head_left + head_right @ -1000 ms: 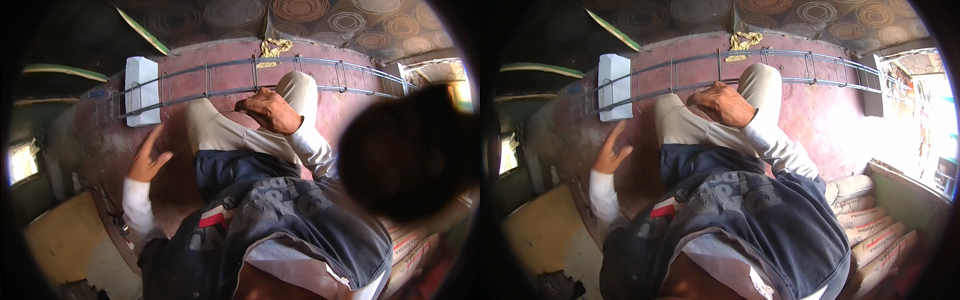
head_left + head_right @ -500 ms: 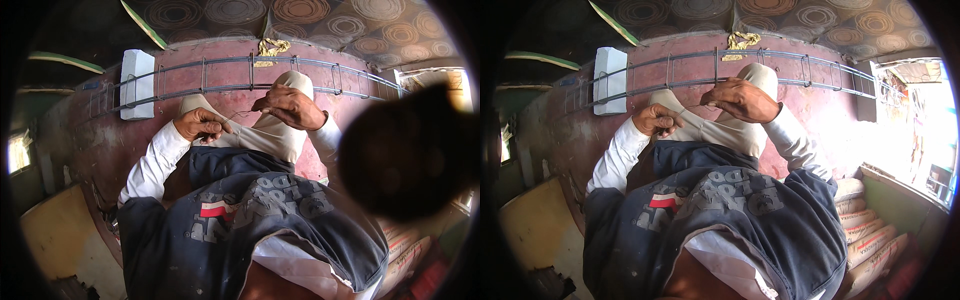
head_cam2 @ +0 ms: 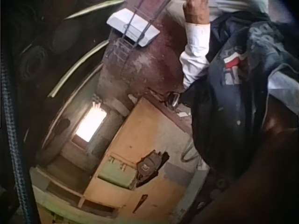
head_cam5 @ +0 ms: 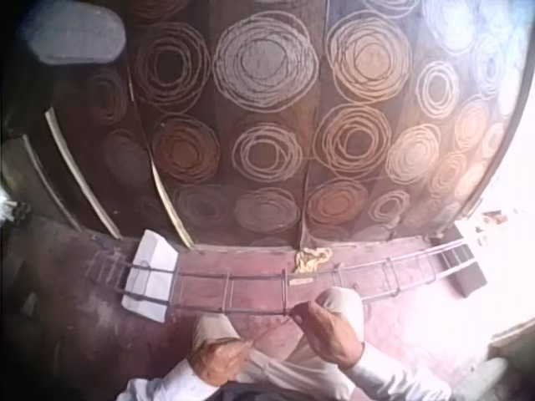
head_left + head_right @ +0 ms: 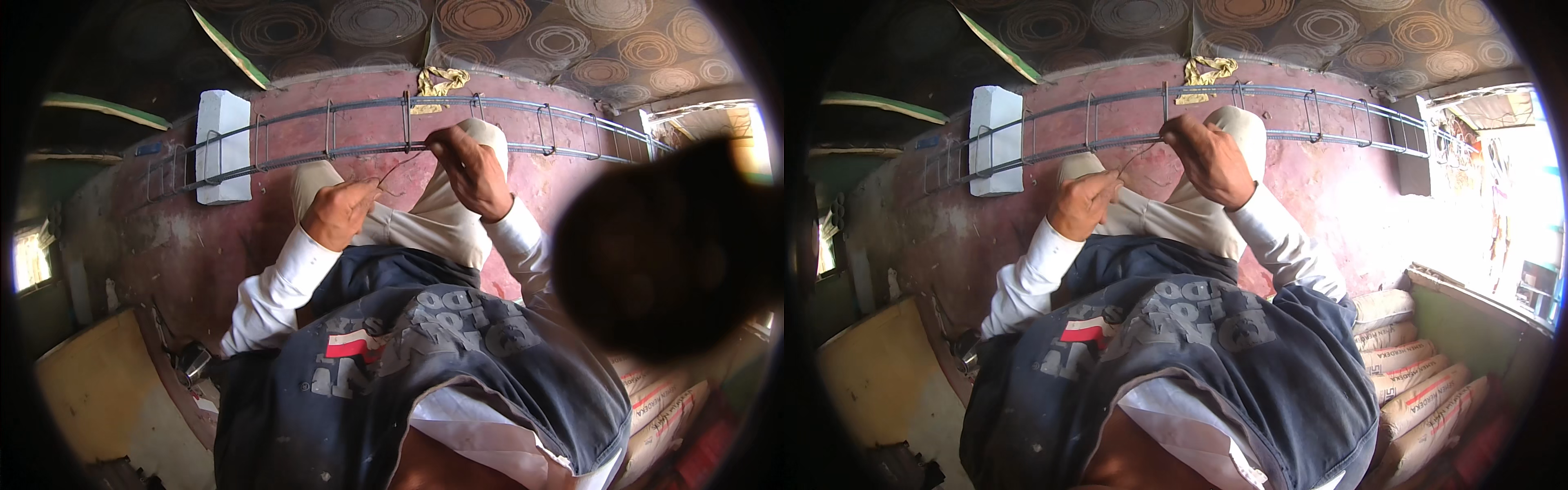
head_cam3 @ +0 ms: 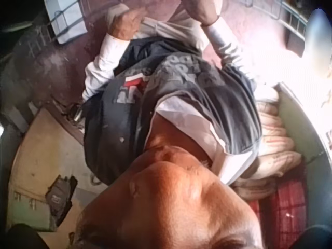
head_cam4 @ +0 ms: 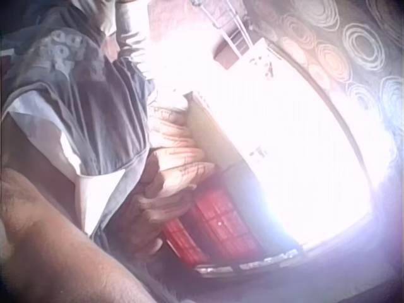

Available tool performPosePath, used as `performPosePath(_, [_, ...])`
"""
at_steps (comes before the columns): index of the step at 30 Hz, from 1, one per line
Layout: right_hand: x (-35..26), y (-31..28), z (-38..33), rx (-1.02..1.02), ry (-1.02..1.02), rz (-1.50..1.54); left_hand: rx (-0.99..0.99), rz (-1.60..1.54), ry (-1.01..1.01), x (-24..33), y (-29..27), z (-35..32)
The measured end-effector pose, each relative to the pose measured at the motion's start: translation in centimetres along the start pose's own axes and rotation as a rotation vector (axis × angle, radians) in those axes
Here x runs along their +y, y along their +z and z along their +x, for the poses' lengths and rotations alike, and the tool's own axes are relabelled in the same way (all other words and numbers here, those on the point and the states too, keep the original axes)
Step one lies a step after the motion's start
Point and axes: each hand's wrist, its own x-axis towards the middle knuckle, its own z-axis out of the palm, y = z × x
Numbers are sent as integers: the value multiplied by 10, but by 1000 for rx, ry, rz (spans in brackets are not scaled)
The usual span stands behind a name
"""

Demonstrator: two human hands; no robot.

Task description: The person sits on the floor and uses pliers to twist wire ties around the intersections of a metal frame. They repeatedly pick up wire ties, wrap them around the frame, and twist them to secure the structure.

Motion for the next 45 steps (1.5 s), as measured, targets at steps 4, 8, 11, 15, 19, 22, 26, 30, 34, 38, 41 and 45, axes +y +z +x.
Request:
performPosePath(4, [58,25,-24,-371,-179,-100,314,436,405,-4,6,4])
performPosePath(8, [8,11,-14,-687,-132,436,237,567,349,-61,17,-8])
performPosePath(11, [19,-10,8,-432,603,596,294,590,422,-45,18,-6])
performPosePath(15, [84,37,-24,-206,44,115,270,636,357,-27,15,5])
performPosePath(19, [7,-9,-9,-970,336,490,298,605,411,-57,21,-1])
performPosePath(22, [15,-35,3,-394,343,547,103,-111,-66,-27,27,-2])
performPosePath(26, [38,-47,6,-80,238,150,-246,-562,-176,-28,6,-9])
performPosePath(30, [67,-42,-25,-617,67,-381,141,-144,11,-37,1,1])
performPosePath(34, [8,-56,-18,-1071,81,449,68,120,178,-67,20,-1])
performPosePath(38, [2,-83,14,-270,463,213,320,196,442,-43,45,-2])
performPosePath(41, [120,-43,-43,-349,-165,-309,376,524,509,-32,23,15])
performPosePath(45, [62,-17,-36,-1231,-251,425,368,643,471,-67,12,11])
